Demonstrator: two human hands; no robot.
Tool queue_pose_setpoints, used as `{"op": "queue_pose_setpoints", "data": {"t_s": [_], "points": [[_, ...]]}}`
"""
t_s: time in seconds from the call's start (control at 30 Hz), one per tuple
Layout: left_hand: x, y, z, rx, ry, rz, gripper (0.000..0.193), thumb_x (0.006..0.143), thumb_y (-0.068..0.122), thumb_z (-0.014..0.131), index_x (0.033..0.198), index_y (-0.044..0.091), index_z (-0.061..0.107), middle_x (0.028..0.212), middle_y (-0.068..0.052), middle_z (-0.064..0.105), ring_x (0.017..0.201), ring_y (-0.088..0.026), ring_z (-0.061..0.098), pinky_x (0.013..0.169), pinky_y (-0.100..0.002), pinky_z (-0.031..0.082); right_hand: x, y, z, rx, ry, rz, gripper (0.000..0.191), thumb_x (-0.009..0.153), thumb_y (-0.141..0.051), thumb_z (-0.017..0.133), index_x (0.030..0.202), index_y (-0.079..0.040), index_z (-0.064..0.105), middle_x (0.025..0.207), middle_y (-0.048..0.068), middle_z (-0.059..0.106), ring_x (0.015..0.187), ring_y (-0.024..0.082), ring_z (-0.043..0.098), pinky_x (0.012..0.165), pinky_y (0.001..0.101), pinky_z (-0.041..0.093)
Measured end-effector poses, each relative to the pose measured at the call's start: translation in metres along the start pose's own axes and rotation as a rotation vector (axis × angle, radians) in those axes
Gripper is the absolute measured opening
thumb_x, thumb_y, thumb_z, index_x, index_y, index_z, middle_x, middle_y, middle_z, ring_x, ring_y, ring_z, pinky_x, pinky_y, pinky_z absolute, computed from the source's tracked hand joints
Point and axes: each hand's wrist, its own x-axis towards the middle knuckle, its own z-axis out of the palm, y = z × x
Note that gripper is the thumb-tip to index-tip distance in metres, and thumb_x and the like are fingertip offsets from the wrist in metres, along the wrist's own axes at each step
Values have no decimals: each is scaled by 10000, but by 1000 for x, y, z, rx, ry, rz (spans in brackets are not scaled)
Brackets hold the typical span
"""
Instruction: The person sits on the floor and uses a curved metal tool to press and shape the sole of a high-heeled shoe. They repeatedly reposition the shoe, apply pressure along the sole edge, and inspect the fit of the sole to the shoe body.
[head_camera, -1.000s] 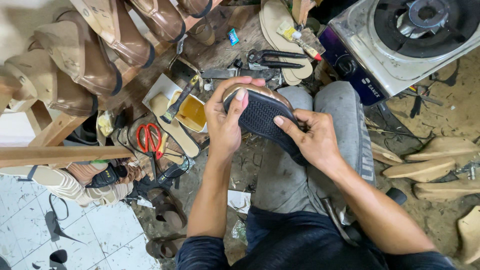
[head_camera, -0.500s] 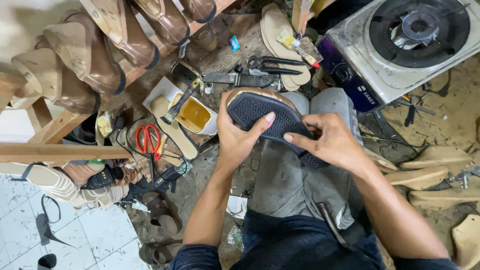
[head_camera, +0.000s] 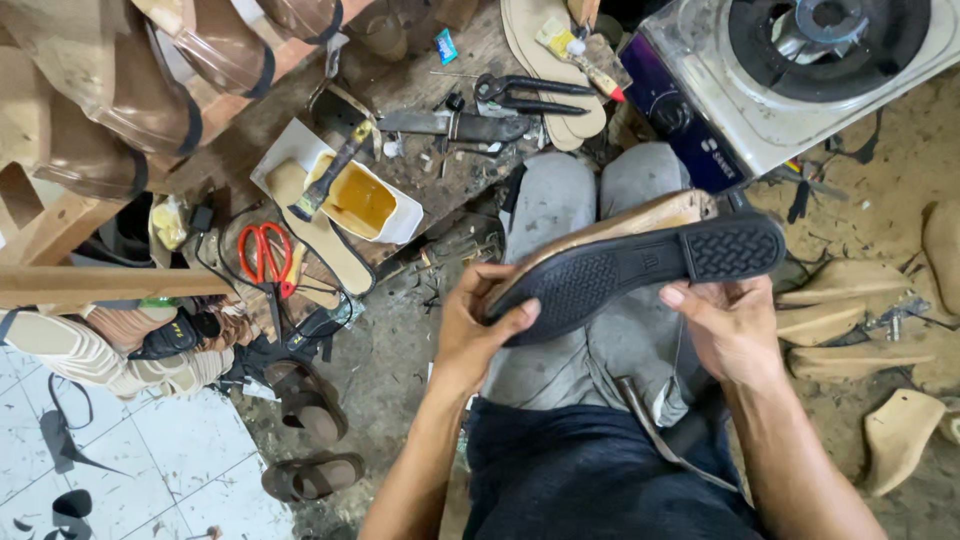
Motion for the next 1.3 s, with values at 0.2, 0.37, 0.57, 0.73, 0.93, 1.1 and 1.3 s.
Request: {"op": "queue_pose_setpoints", "data": {"t_s": [0.2,0.37,0.57,0.73,0.93,1.1,1.3], "points": [[-27,-39,37,216,-172,-69,828,821,73,829,1503,-10,368,1389,-144,571,1296,-206,553,1109,-330,439,-4,5,18,-371,69,-63,415,913,85,711,1287,10,548,1215,102,698,1129,167,679,1030,299,543],[-70,-61,77,-57,18,-31,788,893,107,784,1515,2,311,1412,-166,560,1306,-224,574,1116,-340,476,-17,15,13,-454,11,3,400,889,94,725,1255,49,569,1197,107,699,1116,165,675,1014,297,545],[-62,-20,32,704,-147,-382,517,934,187,798,1369,55,550,1126,-153,738,1011,-216,738,886,-357,588,-34,37,11,-537,8,132,469,851,101,745,1283,27,578,1133,98,723,1056,146,682,960,275,549],[-28,2,36,355,-23,147,391,882,25,782,1248,-32,655,1138,-110,690,979,-192,717,860,-315,610,-35,41,17,-557,29,108,629,821,70,797,1376,-14,513,987,46,672,937,96,643,838,240,525],[-2,1,43,223,31,36,313,887,13,795,1182,-27,697,1080,-91,706,963,-134,729,820,-250,602,-30,27,29,-679,-22,1,579,796,32,838,1295,-10,549,1026,71,681,953,115,655,878,248,540],[4,-7,40,262,54,82,298,870,-1,815,1147,-30,709,1078,-91,699,941,-130,713,789,-242,598,-21,23,38,-698,57,-37,427,811,27,835,1202,15,665,1082,90,696,953,118,659,877,247,545],[16,-7,43,273,84,79,297,872,4,815,1150,-27,715,1068,-88,705,931,-124,710,771,-239,606,-14,26,39,-718,143,46,411,776,45,855,1161,10,713,1009,76,707,877,92,657,755,213,546]]}}
